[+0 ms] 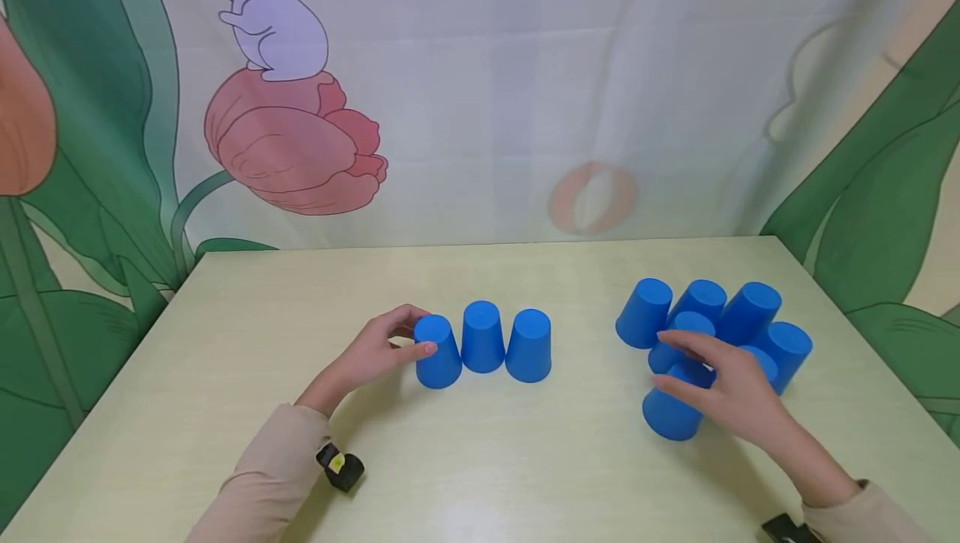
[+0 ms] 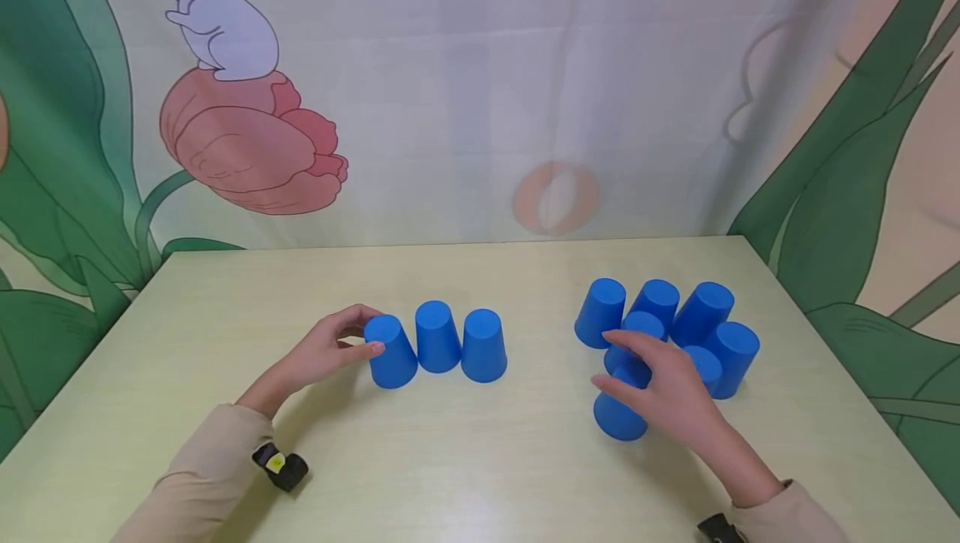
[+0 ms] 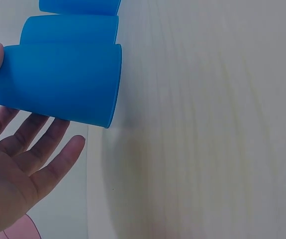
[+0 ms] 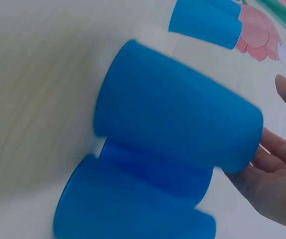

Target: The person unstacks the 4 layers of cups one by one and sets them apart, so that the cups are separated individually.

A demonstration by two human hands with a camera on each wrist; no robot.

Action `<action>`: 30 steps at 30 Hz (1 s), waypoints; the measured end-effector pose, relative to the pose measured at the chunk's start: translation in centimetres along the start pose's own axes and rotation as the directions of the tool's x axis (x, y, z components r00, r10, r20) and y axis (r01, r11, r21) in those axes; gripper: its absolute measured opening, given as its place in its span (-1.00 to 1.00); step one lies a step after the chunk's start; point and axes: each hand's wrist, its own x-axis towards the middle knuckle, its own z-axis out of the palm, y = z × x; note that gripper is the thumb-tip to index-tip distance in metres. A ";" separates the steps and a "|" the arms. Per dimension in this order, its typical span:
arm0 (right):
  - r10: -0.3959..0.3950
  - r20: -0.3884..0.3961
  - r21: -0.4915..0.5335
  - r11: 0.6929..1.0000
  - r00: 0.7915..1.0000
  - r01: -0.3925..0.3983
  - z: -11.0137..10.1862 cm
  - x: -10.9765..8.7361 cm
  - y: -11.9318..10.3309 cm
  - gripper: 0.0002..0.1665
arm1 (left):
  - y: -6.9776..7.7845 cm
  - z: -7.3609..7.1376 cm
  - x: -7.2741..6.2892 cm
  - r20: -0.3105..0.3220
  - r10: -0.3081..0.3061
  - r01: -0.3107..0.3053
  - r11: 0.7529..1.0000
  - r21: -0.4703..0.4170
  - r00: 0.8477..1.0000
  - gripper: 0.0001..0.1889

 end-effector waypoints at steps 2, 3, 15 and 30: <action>0.006 -0.005 0.005 1.000 1.000 -0.006 0.3 0.4 -0.4 -0.39 | 0.0 0.0 0.0 -0.001 0.000 0.000 1.000 0.002 1.000 -0.52; 0.008 -0.005 0.007 1.000 1.000 -0.008 0.4 0.6 -0.6 -0.38 | 0.1 0.0 0.0 -0.001 0.000 0.000 1.000 0.003 1.000 -0.53; -0.037 0.048 0.152 0.988 0.998 0.029 3.8 3.8 -2.6 -0.31 | 0.0 0.0 0.1 -0.003 -0.009 0.009 1.000 -0.002 1.000 -0.53; 0.154 0.168 0.236 0.953 0.974 -0.192 9.4 7.7 -5.5 -0.13 | -0.1 0.0 0.0 -0.003 -0.015 0.015 1.000 -0.009 1.000 -0.53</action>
